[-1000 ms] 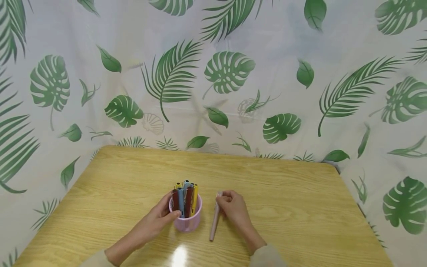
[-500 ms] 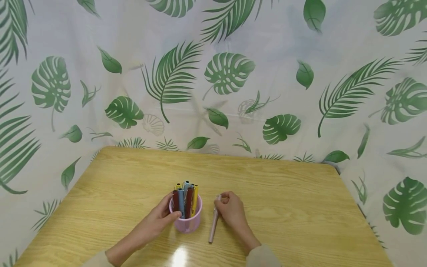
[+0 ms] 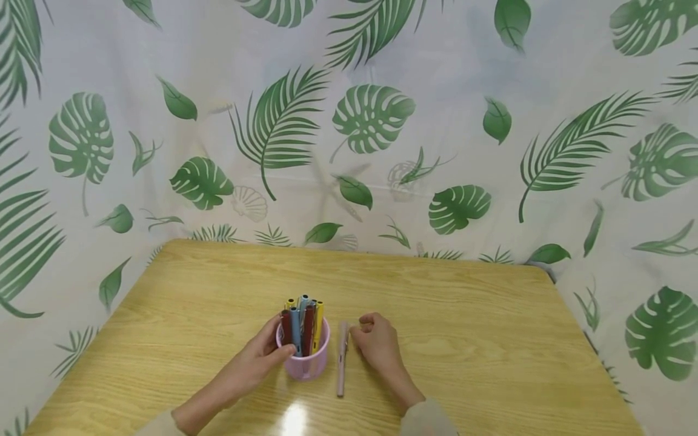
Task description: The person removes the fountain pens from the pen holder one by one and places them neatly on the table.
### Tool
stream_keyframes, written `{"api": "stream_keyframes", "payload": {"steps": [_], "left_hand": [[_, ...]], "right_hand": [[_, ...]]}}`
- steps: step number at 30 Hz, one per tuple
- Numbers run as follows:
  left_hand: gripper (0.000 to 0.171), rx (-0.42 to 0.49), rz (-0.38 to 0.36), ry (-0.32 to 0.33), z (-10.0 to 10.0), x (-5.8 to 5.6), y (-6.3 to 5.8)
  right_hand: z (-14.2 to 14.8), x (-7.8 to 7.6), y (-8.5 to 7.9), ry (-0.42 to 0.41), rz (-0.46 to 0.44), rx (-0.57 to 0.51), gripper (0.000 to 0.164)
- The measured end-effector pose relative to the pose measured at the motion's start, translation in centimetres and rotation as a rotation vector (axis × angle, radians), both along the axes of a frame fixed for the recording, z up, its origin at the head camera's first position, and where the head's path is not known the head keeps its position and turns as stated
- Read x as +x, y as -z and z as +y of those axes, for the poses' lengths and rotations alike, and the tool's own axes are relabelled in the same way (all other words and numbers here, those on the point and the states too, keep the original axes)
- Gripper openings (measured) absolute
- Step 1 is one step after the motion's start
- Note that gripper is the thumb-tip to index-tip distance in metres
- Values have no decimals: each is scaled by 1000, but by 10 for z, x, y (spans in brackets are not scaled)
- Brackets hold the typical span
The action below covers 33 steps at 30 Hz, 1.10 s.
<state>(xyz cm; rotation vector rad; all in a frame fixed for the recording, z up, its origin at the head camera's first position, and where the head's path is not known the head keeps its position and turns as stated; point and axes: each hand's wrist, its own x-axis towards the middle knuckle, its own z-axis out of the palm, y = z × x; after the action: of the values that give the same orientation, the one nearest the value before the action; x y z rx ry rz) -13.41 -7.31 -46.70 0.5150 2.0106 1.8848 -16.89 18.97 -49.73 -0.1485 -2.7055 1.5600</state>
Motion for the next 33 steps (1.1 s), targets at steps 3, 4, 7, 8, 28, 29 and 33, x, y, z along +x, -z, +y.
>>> {"api": "stream_keyframes", "payload": {"steps": [3,4,7,8,28,29,33], "left_hand": [[77,-5,-2,-5,0,1,-1],[77,-8,-4,-7,0,1,-1],[77,-17,-10,-13,0,1,-1],[77,-20,-11,-15,0,1,-1],[77,-29,-1,-30,1,1,0],[77,-29,0,-30,0,1,0],[77,-24,3,-16,0,1,0]], "right_hand": [[0,0,1,0,2,-11,33],[0,0,0,1,1,-12,32],[-1,0,-1,9,7,5,31],[-1,0,-1,12,7,9,30],[-29,14,-38,-94,124,-266,21],[-30,14,-40,-97,127,-258,21],[-35,14,-42,-116,140,-254,20]]}}
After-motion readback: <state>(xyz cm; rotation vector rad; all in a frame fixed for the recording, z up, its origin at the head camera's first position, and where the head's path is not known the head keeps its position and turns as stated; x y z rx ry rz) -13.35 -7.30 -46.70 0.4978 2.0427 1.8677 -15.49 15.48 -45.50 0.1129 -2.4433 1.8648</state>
